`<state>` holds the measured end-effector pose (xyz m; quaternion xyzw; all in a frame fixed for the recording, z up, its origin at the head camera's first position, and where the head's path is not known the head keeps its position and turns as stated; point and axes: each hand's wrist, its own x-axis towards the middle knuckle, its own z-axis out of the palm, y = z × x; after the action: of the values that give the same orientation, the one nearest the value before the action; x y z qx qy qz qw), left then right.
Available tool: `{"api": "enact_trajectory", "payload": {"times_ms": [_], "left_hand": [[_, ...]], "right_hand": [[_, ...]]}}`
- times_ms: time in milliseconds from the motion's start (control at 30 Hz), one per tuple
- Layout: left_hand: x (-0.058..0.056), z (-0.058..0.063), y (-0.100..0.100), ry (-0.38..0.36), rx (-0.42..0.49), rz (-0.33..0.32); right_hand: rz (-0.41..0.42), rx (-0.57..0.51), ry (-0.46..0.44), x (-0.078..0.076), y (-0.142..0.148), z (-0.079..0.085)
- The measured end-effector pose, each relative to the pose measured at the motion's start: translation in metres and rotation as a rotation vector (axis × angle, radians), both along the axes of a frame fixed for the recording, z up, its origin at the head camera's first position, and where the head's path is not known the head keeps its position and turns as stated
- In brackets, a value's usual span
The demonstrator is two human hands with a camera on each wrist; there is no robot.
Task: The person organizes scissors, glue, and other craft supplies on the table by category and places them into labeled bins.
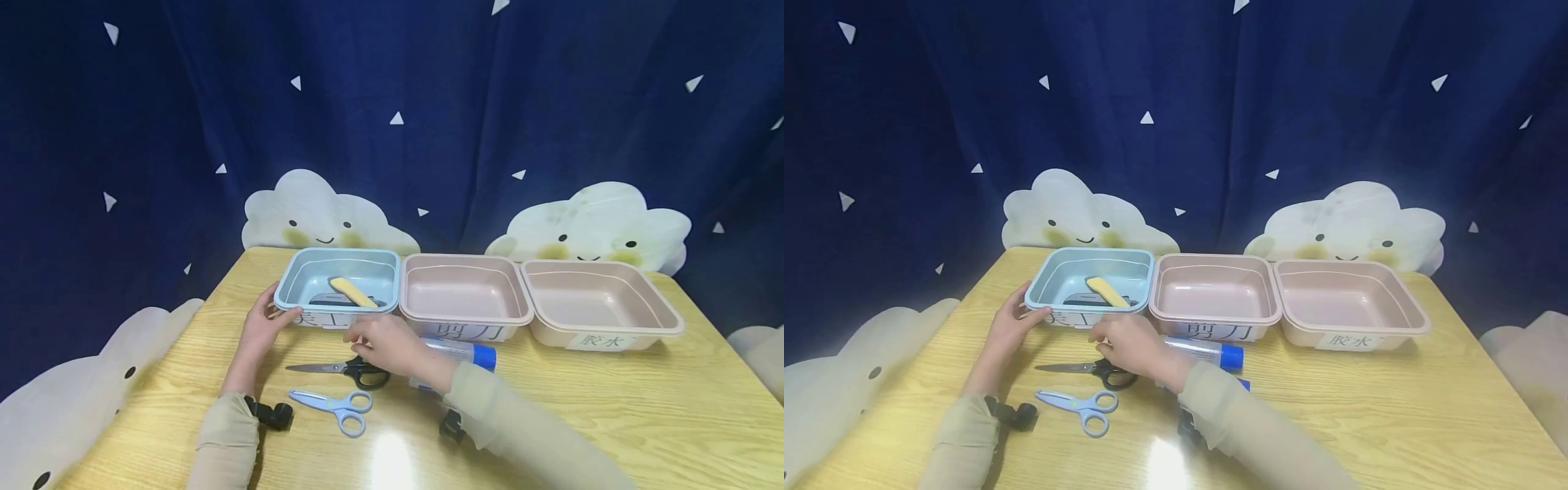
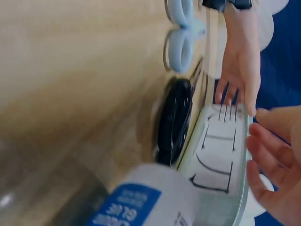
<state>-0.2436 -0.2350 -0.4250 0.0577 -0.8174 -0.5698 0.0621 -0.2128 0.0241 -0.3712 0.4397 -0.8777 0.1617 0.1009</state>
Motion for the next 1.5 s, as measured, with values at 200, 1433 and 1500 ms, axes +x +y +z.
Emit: {"api": "enact_trajectory", "payload": {"times_ms": [200,1433,1500], "left_hand": [[0.0,0.001,0.0,0.007,0.003,-0.009],[0.0,0.0,0.0,0.014,0.014,-0.015],[0.0,0.0,-0.001,0.012,0.011,-0.013]], "right_hand": [[0.017,0.117,-0.102,0.014,-0.004,-0.009],[0.032,0.344,-0.038,0.037,-0.014,-0.015],[0.031,0.344,-0.059,0.036,-0.011,-0.011]]}}
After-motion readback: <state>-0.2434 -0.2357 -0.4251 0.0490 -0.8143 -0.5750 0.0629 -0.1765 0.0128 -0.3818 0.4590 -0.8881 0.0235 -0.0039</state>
